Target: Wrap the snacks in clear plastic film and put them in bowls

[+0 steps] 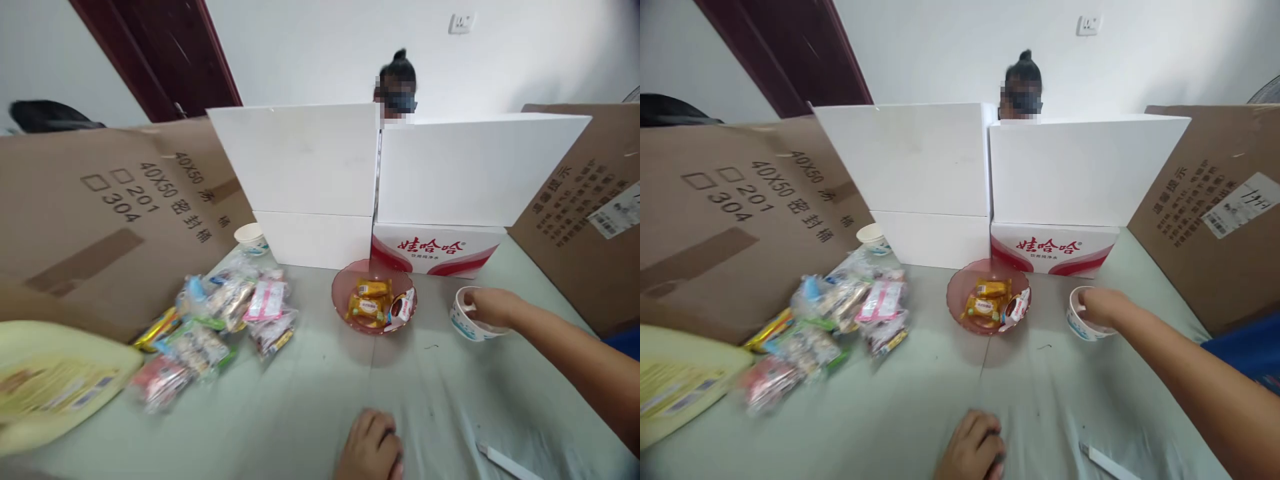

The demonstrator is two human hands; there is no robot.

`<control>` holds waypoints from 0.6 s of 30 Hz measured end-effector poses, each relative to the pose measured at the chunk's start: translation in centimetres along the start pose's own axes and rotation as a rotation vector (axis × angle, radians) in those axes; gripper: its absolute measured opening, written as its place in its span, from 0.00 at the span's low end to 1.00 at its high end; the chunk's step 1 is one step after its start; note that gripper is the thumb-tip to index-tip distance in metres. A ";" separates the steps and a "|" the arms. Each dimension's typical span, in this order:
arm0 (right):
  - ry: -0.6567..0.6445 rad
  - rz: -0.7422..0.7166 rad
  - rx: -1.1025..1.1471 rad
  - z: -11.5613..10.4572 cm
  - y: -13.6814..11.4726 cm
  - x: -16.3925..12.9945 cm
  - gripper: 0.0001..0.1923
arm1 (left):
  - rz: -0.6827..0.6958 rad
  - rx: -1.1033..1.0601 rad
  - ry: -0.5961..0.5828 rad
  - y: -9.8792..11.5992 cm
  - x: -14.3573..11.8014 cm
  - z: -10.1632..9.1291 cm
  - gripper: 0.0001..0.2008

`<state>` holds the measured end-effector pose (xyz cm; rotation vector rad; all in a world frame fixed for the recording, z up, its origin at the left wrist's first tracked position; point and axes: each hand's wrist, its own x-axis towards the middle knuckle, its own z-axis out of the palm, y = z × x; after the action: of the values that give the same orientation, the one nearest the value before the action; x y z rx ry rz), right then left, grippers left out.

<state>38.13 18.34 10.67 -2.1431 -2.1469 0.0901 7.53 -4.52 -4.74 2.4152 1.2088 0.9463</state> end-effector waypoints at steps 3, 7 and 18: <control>-0.087 -0.090 -0.006 -2.0 -2.0 -4.0 0.09 | -0.042 -0.047 -0.046 1.2 0.9 -1.8 0.08; -0.163 -0.205 0.195 0.3 -6.4 -13.6 0.12 | -0.093 -0.026 -0.088 2.5 1.2 -2.8 0.09; -0.047 -0.298 0.667 14.6 -10.2 -28.6 0.15 | -0.143 -0.036 0.227 -0.6 -0.3 -8.4 0.18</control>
<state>26.31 -9.78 -3.56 -1.4500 -2.0338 0.7188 1.48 -4.75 1.14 2.2057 1.4060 1.2109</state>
